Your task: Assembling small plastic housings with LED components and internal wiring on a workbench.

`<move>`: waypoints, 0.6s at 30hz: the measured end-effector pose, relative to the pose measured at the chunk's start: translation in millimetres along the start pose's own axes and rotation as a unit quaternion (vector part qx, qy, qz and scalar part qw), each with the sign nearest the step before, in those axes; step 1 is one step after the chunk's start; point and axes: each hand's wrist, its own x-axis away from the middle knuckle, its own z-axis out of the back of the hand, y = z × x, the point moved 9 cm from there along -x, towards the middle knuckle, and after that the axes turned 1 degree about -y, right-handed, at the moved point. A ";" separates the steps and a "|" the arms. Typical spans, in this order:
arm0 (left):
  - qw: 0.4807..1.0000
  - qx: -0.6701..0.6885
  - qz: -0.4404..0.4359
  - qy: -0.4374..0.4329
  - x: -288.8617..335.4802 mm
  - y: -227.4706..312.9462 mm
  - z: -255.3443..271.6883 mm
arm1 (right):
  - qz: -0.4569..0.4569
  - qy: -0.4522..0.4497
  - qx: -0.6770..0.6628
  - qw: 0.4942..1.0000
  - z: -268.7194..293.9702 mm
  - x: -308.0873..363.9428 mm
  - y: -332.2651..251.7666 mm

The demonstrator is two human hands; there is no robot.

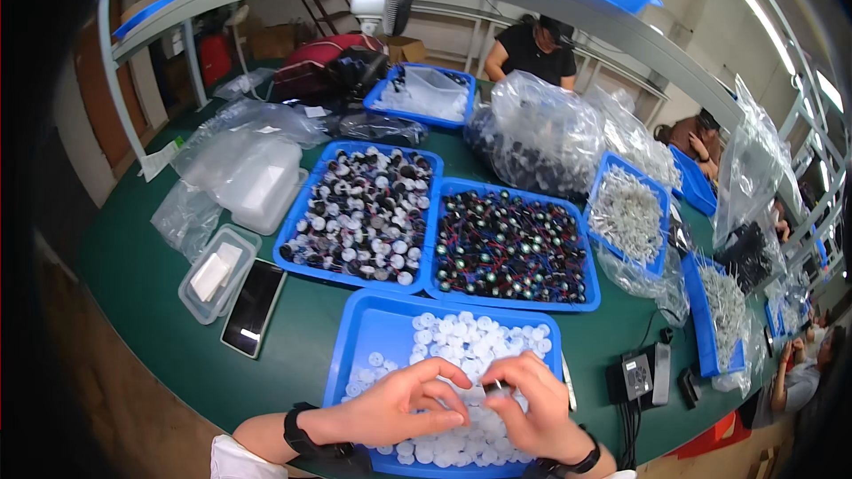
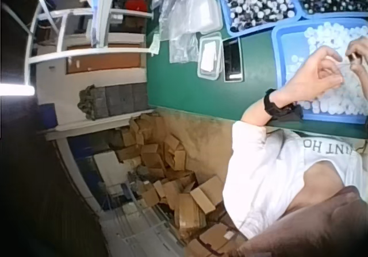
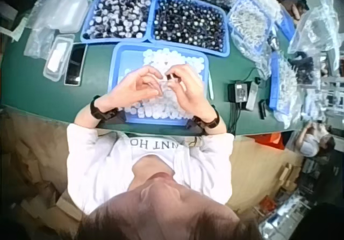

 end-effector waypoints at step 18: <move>0.626 -0.768 -0.094 0.097 45.8 -7.5 57.8 | -0.176 -0.209 0.169 0.947 -50.1 -93.3 203.2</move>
